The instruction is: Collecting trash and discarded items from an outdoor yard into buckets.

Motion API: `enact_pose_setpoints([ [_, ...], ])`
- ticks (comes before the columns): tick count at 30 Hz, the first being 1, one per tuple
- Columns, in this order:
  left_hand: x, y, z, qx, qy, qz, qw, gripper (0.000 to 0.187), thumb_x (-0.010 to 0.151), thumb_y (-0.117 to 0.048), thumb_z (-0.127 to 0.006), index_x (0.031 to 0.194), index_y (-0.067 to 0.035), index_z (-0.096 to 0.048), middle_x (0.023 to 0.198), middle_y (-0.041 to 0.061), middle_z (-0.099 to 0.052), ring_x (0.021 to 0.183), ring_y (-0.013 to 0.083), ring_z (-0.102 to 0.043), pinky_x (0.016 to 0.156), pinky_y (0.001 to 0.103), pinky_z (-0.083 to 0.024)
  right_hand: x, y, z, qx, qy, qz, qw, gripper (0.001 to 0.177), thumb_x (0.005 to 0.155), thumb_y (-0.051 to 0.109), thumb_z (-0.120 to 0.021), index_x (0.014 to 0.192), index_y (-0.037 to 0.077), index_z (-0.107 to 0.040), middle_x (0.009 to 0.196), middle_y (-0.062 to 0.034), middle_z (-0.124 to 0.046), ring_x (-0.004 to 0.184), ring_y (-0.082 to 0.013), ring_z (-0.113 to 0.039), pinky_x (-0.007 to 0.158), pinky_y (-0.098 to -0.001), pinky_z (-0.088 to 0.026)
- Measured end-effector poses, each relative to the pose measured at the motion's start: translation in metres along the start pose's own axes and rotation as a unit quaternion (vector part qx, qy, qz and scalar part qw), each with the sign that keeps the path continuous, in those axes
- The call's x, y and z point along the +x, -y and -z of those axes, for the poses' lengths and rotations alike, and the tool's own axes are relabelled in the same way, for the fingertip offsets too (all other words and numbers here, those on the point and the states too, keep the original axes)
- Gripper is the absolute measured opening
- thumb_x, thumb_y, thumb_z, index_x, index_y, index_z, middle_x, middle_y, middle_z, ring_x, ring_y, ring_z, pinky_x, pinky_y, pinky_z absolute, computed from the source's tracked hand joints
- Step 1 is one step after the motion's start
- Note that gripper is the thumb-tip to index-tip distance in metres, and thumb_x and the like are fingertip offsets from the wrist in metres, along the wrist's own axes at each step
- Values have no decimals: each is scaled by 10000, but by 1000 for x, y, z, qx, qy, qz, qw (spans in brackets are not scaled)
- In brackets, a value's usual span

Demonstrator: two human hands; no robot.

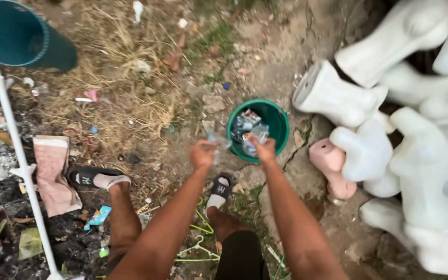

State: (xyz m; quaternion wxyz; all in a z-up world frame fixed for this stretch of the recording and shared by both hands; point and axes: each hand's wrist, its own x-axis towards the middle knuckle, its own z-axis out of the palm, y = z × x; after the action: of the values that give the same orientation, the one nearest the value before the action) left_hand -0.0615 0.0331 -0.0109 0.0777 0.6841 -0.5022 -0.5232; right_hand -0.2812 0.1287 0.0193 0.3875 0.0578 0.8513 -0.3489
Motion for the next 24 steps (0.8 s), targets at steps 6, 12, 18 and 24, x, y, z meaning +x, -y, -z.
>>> enact_pose_setpoints([
  [6, 3, -25, -159, 222, 36, -18, 974, 470, 837, -586, -707, 1145, -233, -738, 1143, 98, -755, 1157, 305, -675, 1051, 449, -489, 46, -10, 86, -31, 39, 43, 998, 913, 833, 589, -743, 1486, 38, -423, 1310, -137, -613, 1078, -209, -633, 812, -367, -551],
  [12, 1, -87, -141, 48, 156, 91, 982, 1093, 840, -731, -632, 1633, -147, -158, 1625, 293, -135, 1488, 477, -125, 1200, 533, -179, 27, -3, 96, 22, 28, 82, 996, 678, 967, 498, -648, 1432, 39, -470, 1200, -117, -674, 1049, -178, -663, 827, -305, -520],
  [18, 86, -19, -1, 42, 32, 13, 999, 886, 876, -640, -654, 1541, -123, -380, 1545, 279, -346, 1458, 453, -282, 1204, 504, -259, 18, 22, -17, -28, 89, 177, 980, 319, 1024, 328, -657, 1123, 25, -668, 961, -57, -722, 873, -147, -673, 765, -297, -516],
  [24, 189, 44, 256, -53, -36, 126, 990, 558, 848, -412, -690, 1347, -189, -577, 1385, 192, -495, 1062, 419, -736, 1037, 433, -508, -57, 124, -259, -221, 214, 292, 906, 372, 1026, 362, -615, 959, 40, -789, 841, -94, -760, 798, -174, -675, 774, -342, -534],
])
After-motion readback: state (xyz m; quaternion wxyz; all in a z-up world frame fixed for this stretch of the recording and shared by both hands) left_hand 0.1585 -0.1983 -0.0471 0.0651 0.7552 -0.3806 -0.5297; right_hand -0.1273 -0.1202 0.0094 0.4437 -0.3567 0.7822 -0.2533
